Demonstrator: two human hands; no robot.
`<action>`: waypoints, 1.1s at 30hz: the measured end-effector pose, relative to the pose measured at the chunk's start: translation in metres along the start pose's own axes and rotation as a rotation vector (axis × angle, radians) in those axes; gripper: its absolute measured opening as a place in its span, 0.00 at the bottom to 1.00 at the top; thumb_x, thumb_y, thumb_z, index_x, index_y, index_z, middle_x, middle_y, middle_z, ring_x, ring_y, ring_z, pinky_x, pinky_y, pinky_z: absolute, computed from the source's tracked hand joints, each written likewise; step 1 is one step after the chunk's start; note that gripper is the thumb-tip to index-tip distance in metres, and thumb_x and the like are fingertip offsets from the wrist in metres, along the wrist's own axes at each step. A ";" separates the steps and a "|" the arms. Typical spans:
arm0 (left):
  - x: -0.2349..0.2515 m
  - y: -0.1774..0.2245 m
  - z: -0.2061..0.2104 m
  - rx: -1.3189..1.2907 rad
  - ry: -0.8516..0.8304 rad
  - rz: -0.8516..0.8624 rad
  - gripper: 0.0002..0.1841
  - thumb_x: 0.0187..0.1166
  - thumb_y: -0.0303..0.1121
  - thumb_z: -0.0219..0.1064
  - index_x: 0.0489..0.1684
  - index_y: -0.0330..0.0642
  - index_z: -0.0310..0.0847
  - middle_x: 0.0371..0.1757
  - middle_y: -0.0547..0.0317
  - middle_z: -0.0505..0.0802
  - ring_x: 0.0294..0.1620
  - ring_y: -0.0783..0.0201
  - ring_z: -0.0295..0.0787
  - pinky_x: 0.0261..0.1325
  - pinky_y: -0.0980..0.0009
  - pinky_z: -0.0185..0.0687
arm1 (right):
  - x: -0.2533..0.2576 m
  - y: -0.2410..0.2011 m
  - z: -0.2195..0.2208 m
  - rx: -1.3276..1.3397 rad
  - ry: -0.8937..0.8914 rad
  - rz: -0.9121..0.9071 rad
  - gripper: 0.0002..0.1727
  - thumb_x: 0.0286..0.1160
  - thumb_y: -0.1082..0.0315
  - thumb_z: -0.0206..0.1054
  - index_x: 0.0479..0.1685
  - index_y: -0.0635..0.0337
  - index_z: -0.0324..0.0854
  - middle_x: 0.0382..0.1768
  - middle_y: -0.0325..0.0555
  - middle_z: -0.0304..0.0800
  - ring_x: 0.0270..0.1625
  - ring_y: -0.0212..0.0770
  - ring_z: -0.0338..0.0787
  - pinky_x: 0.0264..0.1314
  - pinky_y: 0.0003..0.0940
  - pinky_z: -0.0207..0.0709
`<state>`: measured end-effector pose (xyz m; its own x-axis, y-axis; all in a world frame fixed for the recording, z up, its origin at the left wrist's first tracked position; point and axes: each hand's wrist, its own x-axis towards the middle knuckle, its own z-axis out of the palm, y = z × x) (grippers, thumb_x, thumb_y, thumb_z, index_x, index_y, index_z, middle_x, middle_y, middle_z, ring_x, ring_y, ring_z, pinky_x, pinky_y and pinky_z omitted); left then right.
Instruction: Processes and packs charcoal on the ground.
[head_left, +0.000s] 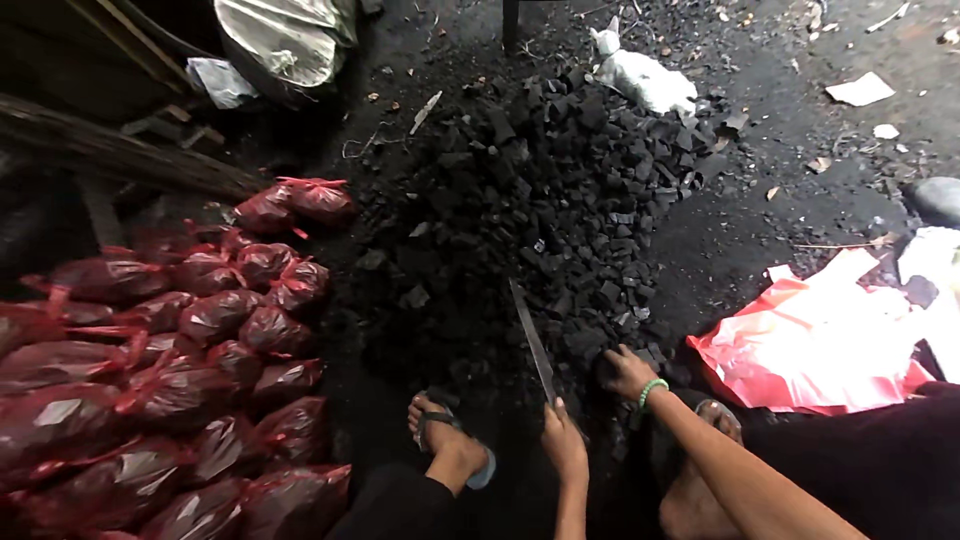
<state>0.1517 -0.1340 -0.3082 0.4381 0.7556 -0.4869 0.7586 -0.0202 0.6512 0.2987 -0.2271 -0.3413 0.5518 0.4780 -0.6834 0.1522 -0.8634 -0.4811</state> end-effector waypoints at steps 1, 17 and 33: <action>0.002 -0.002 0.002 -0.018 0.006 -0.003 0.23 0.95 0.38 0.48 0.70 0.24 0.75 0.42 0.31 0.89 0.41 0.43 0.87 0.51 0.48 0.82 | 0.000 0.001 -0.006 0.124 0.065 -0.001 0.37 0.70 0.57 0.79 0.79 0.62 0.75 0.82 0.67 0.70 0.79 0.68 0.76 0.78 0.66 0.70; -0.004 -0.004 0.003 0.180 -0.191 -0.063 0.22 0.95 0.38 0.48 0.72 0.27 0.74 0.49 0.31 0.90 0.51 0.40 0.90 0.59 0.46 0.81 | 0.018 -0.067 -0.018 -0.091 0.051 -0.150 0.38 0.66 0.63 0.80 0.83 0.46 0.74 0.91 0.61 0.55 0.89 0.72 0.57 0.78 0.69 0.70; 0.030 0.034 -0.063 -0.140 -0.127 -0.192 0.22 0.96 0.42 0.46 0.58 0.29 0.77 0.22 0.57 0.74 0.13 0.68 0.67 0.17 0.73 0.67 | 0.018 -0.022 -0.040 0.302 0.423 -0.225 0.36 0.65 0.69 0.78 0.81 0.49 0.77 0.87 0.63 0.63 0.77 0.63 0.80 0.74 0.56 0.79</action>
<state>0.1596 -0.0705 -0.2640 0.3560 0.6487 -0.6726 0.7635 0.2130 0.6096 0.3384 -0.2058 -0.3206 0.8230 0.4850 -0.2958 0.0970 -0.6330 -0.7681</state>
